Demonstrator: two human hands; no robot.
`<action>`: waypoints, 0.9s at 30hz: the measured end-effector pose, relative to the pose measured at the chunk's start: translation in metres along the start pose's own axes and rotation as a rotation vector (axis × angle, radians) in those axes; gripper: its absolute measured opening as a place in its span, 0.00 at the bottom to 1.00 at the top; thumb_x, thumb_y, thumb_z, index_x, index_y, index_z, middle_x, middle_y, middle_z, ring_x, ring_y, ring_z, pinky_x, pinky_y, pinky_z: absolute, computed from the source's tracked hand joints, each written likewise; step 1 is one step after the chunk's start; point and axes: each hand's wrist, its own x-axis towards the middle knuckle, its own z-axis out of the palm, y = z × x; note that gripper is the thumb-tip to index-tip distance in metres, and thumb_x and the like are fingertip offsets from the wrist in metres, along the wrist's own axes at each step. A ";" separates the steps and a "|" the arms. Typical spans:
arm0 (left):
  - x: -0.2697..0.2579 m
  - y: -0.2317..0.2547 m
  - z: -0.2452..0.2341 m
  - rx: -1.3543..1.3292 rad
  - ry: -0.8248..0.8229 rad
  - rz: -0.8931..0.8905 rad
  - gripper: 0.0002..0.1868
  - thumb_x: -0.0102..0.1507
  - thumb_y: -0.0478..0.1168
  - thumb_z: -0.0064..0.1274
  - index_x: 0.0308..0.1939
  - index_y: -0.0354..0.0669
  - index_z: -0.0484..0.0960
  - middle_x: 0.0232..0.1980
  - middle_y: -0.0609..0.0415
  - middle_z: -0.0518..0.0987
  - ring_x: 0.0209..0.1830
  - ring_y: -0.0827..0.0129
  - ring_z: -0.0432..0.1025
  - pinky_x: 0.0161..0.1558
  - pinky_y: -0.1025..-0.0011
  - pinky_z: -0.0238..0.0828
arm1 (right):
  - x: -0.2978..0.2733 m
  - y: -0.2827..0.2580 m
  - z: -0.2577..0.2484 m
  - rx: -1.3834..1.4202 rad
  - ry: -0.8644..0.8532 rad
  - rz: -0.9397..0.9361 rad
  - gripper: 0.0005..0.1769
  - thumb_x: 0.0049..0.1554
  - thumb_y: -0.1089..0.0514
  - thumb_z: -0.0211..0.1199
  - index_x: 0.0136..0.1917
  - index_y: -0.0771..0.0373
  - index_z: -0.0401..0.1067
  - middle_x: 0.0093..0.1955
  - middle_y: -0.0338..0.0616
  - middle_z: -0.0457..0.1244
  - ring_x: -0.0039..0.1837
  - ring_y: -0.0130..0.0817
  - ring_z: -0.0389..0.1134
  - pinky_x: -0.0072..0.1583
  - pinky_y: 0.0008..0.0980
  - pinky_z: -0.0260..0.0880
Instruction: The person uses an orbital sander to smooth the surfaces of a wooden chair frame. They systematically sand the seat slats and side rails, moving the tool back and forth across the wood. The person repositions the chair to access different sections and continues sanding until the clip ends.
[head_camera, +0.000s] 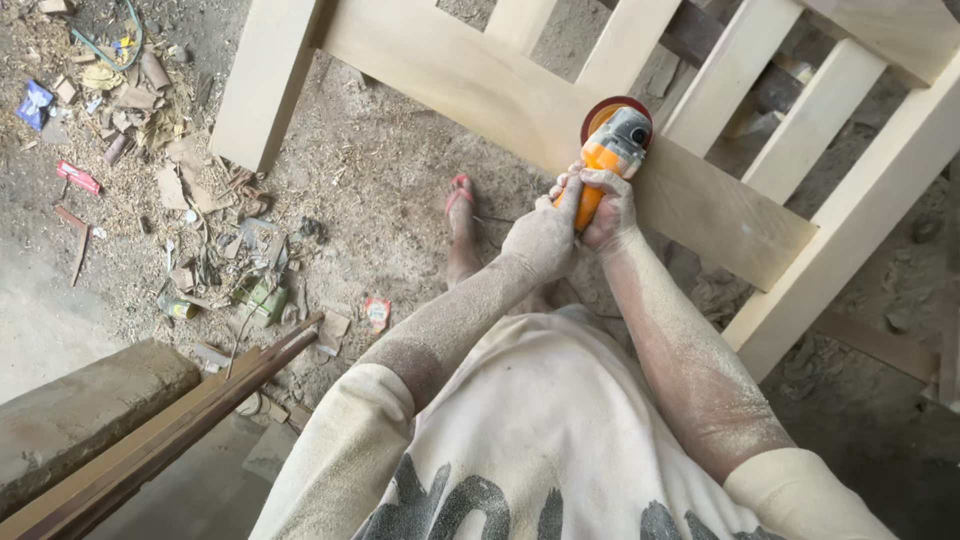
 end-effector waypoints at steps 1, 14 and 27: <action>0.002 -0.013 -0.011 -0.015 0.030 -0.028 0.51 0.58 0.39 0.56 0.81 0.45 0.44 0.56 0.29 0.73 0.45 0.41 0.79 0.48 0.54 0.78 | 0.013 0.007 0.013 -0.021 -0.017 0.015 0.14 0.49 0.61 0.64 0.49 0.63 0.68 0.45 0.50 0.64 0.49 0.45 0.68 0.59 0.44 0.72; 0.001 -0.167 -0.149 -0.107 0.295 -0.265 0.59 0.54 0.44 0.63 0.79 0.38 0.38 0.58 0.29 0.73 0.51 0.39 0.76 0.52 0.52 0.76 | 0.195 0.108 0.158 -0.189 -0.223 0.293 0.13 0.53 0.61 0.64 0.51 0.66 0.69 0.43 0.49 0.66 0.45 0.44 0.70 0.55 0.42 0.74; -0.013 -0.105 -0.070 -0.075 0.336 -0.134 0.58 0.53 0.42 0.64 0.77 0.32 0.42 0.61 0.29 0.73 0.54 0.39 0.75 0.53 0.52 0.76 | 0.114 0.077 0.096 -0.156 -0.094 0.250 0.12 0.53 0.63 0.67 0.50 0.64 0.70 0.41 0.45 0.66 0.43 0.39 0.70 0.51 0.41 0.75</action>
